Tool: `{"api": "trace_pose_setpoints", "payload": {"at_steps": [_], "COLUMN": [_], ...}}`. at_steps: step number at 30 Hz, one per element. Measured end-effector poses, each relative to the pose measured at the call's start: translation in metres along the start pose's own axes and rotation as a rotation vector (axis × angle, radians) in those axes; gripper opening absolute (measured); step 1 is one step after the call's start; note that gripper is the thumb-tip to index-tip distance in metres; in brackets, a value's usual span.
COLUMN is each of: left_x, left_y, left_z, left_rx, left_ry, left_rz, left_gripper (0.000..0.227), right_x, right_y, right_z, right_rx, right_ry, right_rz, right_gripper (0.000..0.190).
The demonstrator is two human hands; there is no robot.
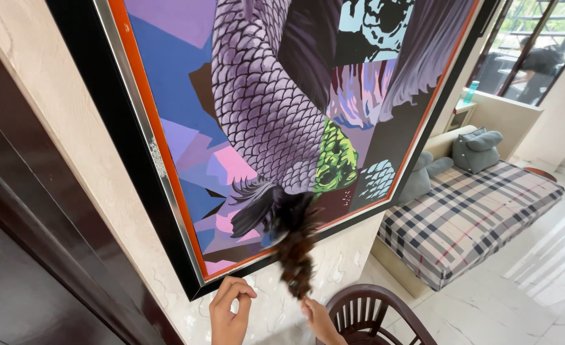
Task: The recorder cleans a wall outlet and then dusts a large picture frame.
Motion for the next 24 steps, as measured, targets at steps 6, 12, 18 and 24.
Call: {"api": "trace_pose_setpoints", "payload": {"at_steps": [6,12,18,24], "left_x": [0.004,0.000,0.009,0.023], "left_y": [-0.001,-0.008,-0.006,-0.002], "left_z": [-0.001,0.003,0.000,-0.005], "left_rx": [-0.120,-0.046,-0.053,-0.030], "left_ry": [0.004,0.057,0.047,0.016], "left_rz": [0.009,-0.042,-0.049,-0.032], "left_gripper": [0.011,0.011,0.011,0.011], "right_x": [0.022,-0.008,-0.039,-0.060], "right_y": [-0.032,-0.003,0.023,0.034], "right_z": [0.002,-0.032,-0.059,-0.084], "right_rx": [-0.543,-0.007,0.010,0.108], "right_ry": [-0.303,0.125,0.400,0.364], "right_rz": [0.662,0.234,-0.466,-0.332], "right_gripper": [0.018,0.030,0.021,0.024]}}
Point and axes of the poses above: each hand's wrist, its own z-axis away from the middle knuckle, its own x-axis out of the palm, y = z × x, the point moved 5 cm from there along -z, towards the middle knuckle, and after that the axes turned 9 degrees about -x, right-handed, at the moved point
